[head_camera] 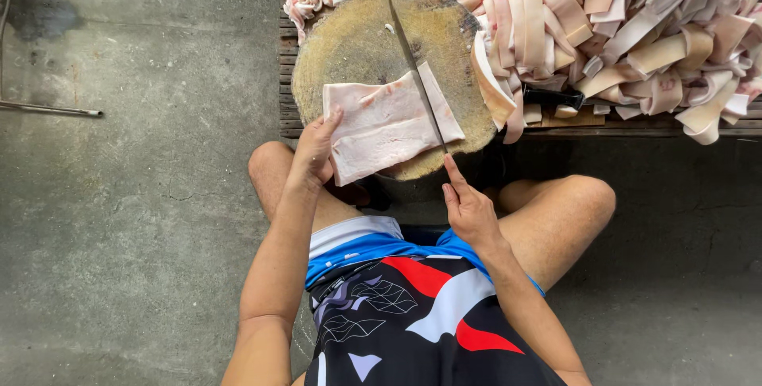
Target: The person sits on the floor and uses a large knife to slice sheets of raw pork belly into strips on a round wooden cutting board. The person repeatedly picks up sheets, cuts them into uniform strips, and places the cut pieces onto a pile on a nearby table.
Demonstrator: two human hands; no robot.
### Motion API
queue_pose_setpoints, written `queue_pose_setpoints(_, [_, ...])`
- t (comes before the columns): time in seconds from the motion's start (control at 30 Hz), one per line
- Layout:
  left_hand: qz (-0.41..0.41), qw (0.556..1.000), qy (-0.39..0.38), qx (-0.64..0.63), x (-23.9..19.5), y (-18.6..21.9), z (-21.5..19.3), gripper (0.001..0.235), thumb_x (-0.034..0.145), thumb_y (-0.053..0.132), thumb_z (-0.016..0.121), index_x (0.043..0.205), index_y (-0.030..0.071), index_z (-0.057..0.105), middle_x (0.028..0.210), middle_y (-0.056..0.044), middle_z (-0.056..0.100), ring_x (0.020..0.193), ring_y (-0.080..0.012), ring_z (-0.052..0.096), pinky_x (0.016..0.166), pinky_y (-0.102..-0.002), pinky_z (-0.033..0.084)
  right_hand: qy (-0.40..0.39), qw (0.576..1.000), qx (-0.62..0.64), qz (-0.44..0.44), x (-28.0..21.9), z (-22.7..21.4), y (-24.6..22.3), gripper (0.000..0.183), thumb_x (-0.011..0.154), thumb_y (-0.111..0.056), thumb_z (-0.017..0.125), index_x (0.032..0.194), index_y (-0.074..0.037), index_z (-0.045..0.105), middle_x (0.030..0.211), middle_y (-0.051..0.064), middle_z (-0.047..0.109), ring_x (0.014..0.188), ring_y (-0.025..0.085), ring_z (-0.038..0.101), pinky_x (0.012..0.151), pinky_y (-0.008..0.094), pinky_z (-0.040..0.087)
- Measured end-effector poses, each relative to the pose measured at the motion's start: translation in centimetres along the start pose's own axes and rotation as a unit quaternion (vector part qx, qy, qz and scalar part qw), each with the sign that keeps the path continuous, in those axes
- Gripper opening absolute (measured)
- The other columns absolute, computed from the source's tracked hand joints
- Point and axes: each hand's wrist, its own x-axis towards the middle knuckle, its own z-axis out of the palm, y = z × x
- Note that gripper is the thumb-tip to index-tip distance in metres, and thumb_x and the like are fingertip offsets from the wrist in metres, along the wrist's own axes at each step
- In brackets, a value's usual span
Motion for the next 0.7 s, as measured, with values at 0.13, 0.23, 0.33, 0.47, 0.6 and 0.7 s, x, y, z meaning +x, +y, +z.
queue_pose_setpoints(0.13, [0.084, 0.996, -0.013, 0.018, 1.0, -0.3, -0.7, 0.027, 0.102, 0.013, 0.064, 0.125, -0.001, 0.062, 0.113, -0.013, 0.072, 0.098, -0.0221, 0.071, 0.089, -0.039, 0.06, -0.017, 0.997, 0.067, 0.025, 0.1, -2.4, -1.9, 0.058, 0.103, -0.012, 0.06, 0.158, -0.023, 0.043, 0.073, 0.014, 0.062, 0.063, 0.015, 0.058, 0.062, 0.031, 0.052])
queue_pose_setpoints(0.23, [0.106, 0.994, 0.012, 0.007, 2.3, -0.7, -1.0, 0.028, 0.101, 0.013, 0.06, 0.126, 0.001, 0.059, 0.115, -0.013, 0.07, 0.099, -0.0229, 0.071, 0.09, -0.04, 0.061, 0.006, 0.985, 0.168, -0.05, -0.3, -6.2, -4.2, 0.06, 0.107, -0.012, 0.057, 0.161, -0.026, 0.034, 0.067, 0.004, 0.055, 0.057, 0.01, 0.05, 0.055, 0.025, 0.049])
queue_pose_setpoints(0.33, [0.097, 0.994, 0.042, -0.001, 1.9, -1.8, -2.0, 0.025, 0.104, 0.013, 0.058, 0.125, -0.001, 0.057, 0.114, -0.015, 0.069, 0.098, -0.0247, 0.07, 0.088, -0.042, 0.061, 0.055, 0.946, 0.236, -0.215, -2.2, -7.9, -5.6, 0.06, 0.111, -0.013, 0.053, 0.163, -0.028, 0.028, 0.078, 0.003, 0.056, 0.064, 0.01, 0.052, 0.061, 0.023, 0.051])
queue_pose_setpoints(0.47, [0.082, 0.994, 0.065, 0.004, 1.5, -1.5, -1.6, 0.025, 0.103, 0.013, 0.056, 0.126, 0.002, 0.057, 0.115, -0.014, 0.07, 0.1, -0.0233, 0.07, 0.09, -0.041, 0.06, 0.109, 0.969, 0.09, -0.202, -0.4, -3.3, -3.4, 0.058, 0.108, -0.013, 0.056, 0.161, -0.025, 0.035, 0.092, 0.014, 0.065, 0.072, 0.026, 0.062, 0.067, 0.033, 0.054])
queue_pose_setpoints(0.6, [0.113, 0.993, 0.013, -0.024, 1.8, -1.1, -1.9, 0.024, 0.104, 0.012, 0.056, 0.127, 0.002, 0.057, 0.116, -0.013, 0.068, 0.1, -0.0233, 0.069, 0.091, -0.041, 0.06, 0.05, 0.997, -0.06, -0.029, -1.1, 1.9, -0.2, 0.058, 0.103, -0.017, 0.059, 0.157, -0.026, 0.042, 0.097, 0.02, 0.071, 0.08, 0.039, 0.067, 0.071, 0.044, 0.054])
queue_pose_setpoints(0.7, [0.13, 0.99, 0.052, 0.003, 1.4, -1.1, -1.9, 0.03, 0.102, 0.008, 0.058, 0.131, 0.003, 0.057, 0.118, -0.01, 0.07, 0.104, -0.0195, 0.069, 0.093, -0.036, 0.058, 0.009, 0.996, -0.082, 0.039, 0.5, 2.5, 1.8, 0.057, 0.103, -0.022, 0.059, 0.157, -0.03, 0.044, 0.092, 0.02, 0.071, 0.082, 0.042, 0.068, 0.073, 0.048, 0.054])
